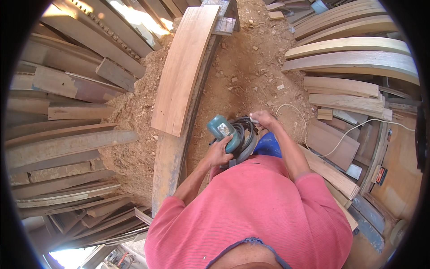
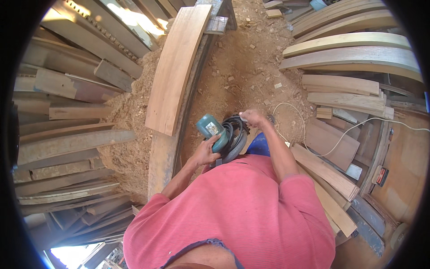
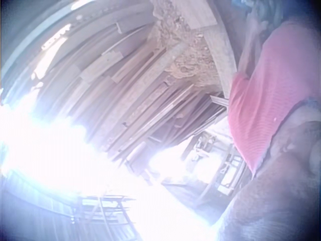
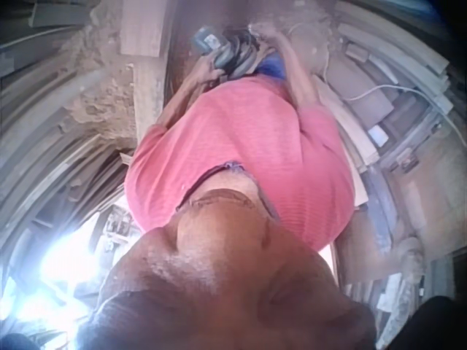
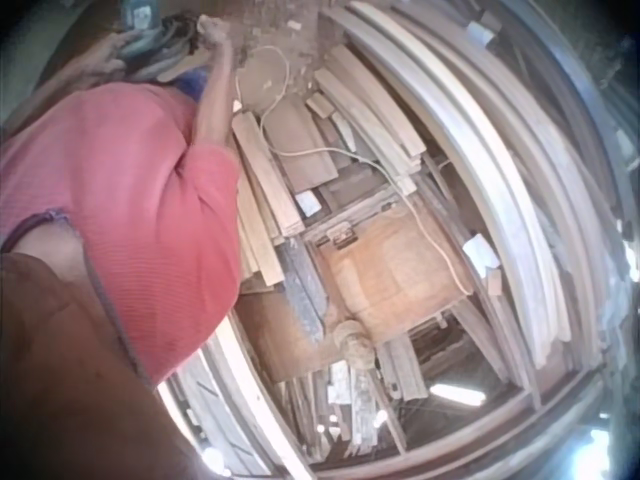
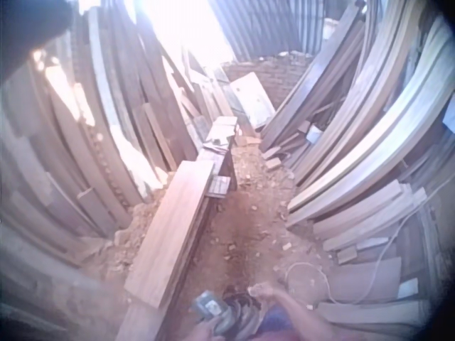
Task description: The person handles a circular saw and pliers in a workshop, then moves a piece of wood from a stack and places it on a workbench.
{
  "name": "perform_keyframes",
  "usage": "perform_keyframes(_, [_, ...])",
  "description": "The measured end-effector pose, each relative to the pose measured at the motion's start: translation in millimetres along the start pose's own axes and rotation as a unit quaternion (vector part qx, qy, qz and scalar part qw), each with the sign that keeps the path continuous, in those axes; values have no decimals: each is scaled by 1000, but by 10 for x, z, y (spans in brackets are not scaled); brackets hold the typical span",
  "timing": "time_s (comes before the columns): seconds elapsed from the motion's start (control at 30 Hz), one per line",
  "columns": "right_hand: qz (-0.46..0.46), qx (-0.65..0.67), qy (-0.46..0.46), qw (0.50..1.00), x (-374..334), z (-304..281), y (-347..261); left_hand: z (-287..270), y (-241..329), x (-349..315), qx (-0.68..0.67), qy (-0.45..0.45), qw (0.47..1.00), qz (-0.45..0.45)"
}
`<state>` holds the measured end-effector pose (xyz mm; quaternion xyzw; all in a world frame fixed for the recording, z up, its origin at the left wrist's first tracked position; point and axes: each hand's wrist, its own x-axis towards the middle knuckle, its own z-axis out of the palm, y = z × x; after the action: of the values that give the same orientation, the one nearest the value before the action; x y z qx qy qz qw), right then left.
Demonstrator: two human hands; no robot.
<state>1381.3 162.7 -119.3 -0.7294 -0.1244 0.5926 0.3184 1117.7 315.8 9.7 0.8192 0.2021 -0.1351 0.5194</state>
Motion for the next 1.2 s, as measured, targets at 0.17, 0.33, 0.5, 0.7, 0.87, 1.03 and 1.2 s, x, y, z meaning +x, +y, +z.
perform_keyframes(0.17, [-239,-201,156,937,171,215,312,-6,67,49,10,-18,1000,-21])
perform_keyframes(0.33, [-74,231,-29,970,-256,181,-544,51,-59,92,27,-8,1000,-13])
perform_keyframes(0.5, [-167,84,82,979,107,366,-620,-42,91,157,30,-35,998,-42])
perform_keyframes(0.7, [-105,-112,83,985,340,613,-656,-38,36,175,16,-44,999,-26])
perform_keyframes(0.87, [-192,-9,263,945,508,465,-466,-148,0,230,-87,-27,995,-35])
perform_keyframes(1.03, [8,-31,42,999,143,-51,-422,-419,-89,357,-190,38,981,-30])
perform_keyframes(1.2, [-227,125,130,957,-99,-261,-940,-753,301,314,-166,131,975,69])
